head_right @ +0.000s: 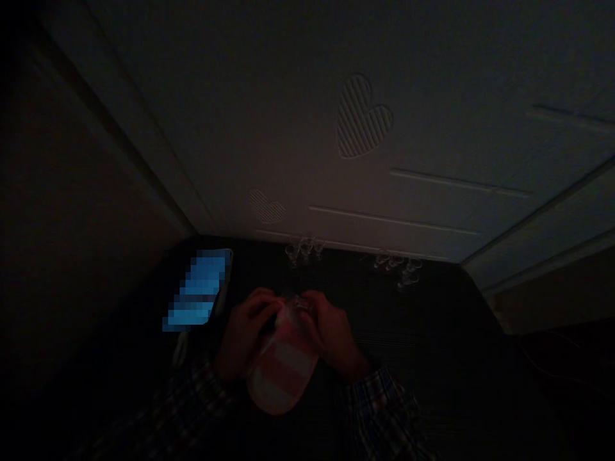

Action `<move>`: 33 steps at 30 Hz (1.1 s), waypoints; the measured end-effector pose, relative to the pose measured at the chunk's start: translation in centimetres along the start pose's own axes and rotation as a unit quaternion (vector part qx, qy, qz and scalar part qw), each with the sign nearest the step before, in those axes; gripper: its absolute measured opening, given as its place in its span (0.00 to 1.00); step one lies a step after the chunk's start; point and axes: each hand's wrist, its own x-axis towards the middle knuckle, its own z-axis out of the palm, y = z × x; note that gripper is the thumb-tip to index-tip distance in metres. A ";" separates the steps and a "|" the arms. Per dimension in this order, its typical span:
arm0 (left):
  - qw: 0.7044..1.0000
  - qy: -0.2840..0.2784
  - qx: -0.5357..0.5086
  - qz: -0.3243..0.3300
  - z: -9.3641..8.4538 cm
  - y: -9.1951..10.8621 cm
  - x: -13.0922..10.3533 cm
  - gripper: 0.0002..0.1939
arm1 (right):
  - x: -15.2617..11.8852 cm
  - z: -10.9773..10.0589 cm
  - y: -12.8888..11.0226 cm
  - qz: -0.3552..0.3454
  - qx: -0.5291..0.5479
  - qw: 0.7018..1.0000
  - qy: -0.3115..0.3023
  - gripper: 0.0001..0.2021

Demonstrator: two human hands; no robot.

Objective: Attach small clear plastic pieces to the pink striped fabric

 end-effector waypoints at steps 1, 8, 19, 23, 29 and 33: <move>1.000 0.000 0.003 0.000 0.0 0.0 0.0 0.04 | 0.1 0.1 0.0 0.003 -0.003 1.000 0.010 0.15; 1.000 0.011 0.007 0.005 0.0 0.4 -0.1 0.05 | 0.6 0.3 0.1 -0.043 0.013 0.997 0.062 0.13; 0.999 0.044 -0.016 -0.029 -0.1 0.7 0.0 0.08 | 0.4 -0.1 0.1 -0.050 0.032 0.992 0.108 0.12; 0.996 0.084 -0.010 -0.029 -0.3 0.7 0.0 0.09 | -0.1 -0.5 0.0 -0.073 0.015 0.990 0.117 0.11; 0.996 0.079 -0.013 -0.040 -0.2 1.1 -0.2 0.10 | -0.6 -0.2 -0.4 -0.149 -0.017 0.988 0.037 0.13; 0.997 0.044 -0.051 -0.043 0.3 1.8 -0.4 0.12 | -0.5 -0.1 -0.2 -0.130 -0.024 0.990 0.050 0.13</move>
